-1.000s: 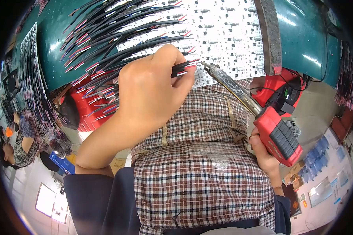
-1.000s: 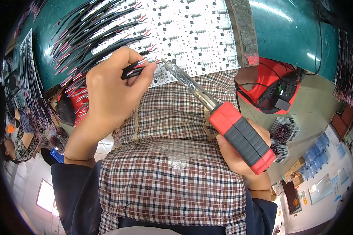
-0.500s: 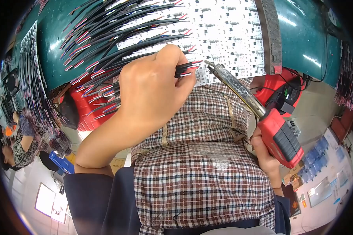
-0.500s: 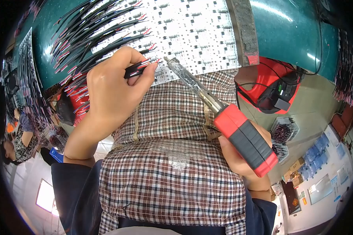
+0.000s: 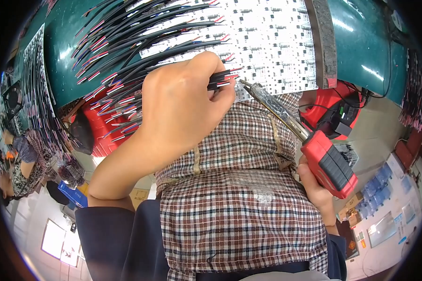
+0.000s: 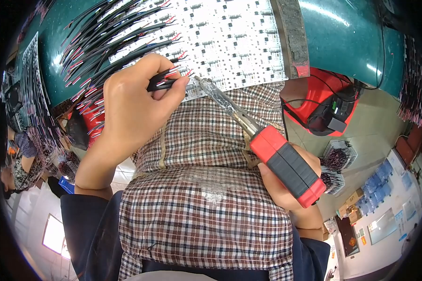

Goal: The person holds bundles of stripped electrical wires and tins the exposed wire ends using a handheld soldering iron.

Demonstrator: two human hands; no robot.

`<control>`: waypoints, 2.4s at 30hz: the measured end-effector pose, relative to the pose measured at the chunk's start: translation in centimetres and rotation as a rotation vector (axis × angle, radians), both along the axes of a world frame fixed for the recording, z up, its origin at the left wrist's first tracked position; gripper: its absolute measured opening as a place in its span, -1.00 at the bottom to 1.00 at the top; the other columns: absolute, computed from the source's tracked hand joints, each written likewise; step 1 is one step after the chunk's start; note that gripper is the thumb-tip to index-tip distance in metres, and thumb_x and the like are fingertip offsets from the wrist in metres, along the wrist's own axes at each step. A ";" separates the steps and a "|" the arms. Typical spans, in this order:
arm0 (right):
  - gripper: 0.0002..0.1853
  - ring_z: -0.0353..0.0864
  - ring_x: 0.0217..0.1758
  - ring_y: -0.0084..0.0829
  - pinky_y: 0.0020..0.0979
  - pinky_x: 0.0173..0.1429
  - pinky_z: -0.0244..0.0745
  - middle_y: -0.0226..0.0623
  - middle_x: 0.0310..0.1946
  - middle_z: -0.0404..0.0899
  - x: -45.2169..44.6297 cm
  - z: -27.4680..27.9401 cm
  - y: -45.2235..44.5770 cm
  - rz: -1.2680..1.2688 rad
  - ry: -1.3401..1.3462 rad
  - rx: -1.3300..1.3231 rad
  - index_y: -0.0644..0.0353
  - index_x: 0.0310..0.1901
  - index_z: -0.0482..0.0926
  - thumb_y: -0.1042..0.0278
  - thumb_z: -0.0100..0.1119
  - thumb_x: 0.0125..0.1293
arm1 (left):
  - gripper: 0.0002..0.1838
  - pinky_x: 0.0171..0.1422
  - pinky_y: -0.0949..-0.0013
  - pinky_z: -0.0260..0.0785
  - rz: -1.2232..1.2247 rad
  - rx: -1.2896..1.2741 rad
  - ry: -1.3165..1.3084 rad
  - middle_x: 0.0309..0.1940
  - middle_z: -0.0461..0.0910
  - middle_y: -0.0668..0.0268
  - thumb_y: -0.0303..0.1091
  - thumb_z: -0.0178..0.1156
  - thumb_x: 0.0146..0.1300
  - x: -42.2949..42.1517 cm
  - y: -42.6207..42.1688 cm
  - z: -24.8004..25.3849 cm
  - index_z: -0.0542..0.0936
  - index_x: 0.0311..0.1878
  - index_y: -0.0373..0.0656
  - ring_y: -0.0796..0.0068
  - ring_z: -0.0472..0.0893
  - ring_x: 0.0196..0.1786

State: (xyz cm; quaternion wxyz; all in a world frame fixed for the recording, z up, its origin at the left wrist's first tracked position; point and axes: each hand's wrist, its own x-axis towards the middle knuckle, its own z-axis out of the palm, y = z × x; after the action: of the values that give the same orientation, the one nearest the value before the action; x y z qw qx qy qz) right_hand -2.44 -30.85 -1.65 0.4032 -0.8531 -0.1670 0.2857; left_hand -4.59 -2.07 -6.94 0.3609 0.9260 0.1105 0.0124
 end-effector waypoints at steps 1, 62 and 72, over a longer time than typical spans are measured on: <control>-0.72 0.66 -0.45 -0.21 -0.32 -0.35 0.54 -0.16 -0.39 0.64 0.0 0.0 0.0 -0.004 -0.005 0.003 0.30 -0.19 0.67 0.56 0.44 -0.01 | -0.84 -0.52 0.52 0.25 -0.004 0.000 -0.001 -0.70 0.50 0.47 -0.35 0.45 0.13 0.0 0.0 0.0 0.63 -0.38 -0.13 0.67 0.46 -0.66; -0.68 0.73 -0.29 -0.24 -0.35 -0.17 0.59 -0.16 -0.27 0.71 -1.4 1.1 0.0 -0.052 0.064 0.024 0.32 -0.05 0.68 0.51 0.42 0.12 | -0.83 -0.41 0.46 0.42 -0.023 -0.008 -0.061 -0.55 0.65 0.32 -0.50 0.41 0.06 -2.4 -1.1 0.8 0.59 -0.32 -0.15 0.47 0.66 -0.50; -0.70 0.74 -0.29 -0.24 -0.34 -0.17 0.59 -0.15 -0.26 0.72 -2.3 1.3 -1.3 -0.070 0.057 -0.095 0.31 -0.08 0.69 0.47 0.44 0.13 | -0.83 -0.40 0.44 0.42 -0.012 0.022 -0.044 -0.55 0.64 0.32 -0.50 0.42 0.06 -2.6 -1.2 0.8 0.59 -0.32 -0.15 0.45 0.66 -0.50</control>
State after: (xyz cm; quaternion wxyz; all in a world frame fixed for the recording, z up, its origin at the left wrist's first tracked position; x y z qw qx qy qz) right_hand -4.71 -32.19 -0.36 0.3767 -0.8681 -0.1116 0.3034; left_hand -7.16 -3.28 -6.14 0.3532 0.9300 0.0970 0.0319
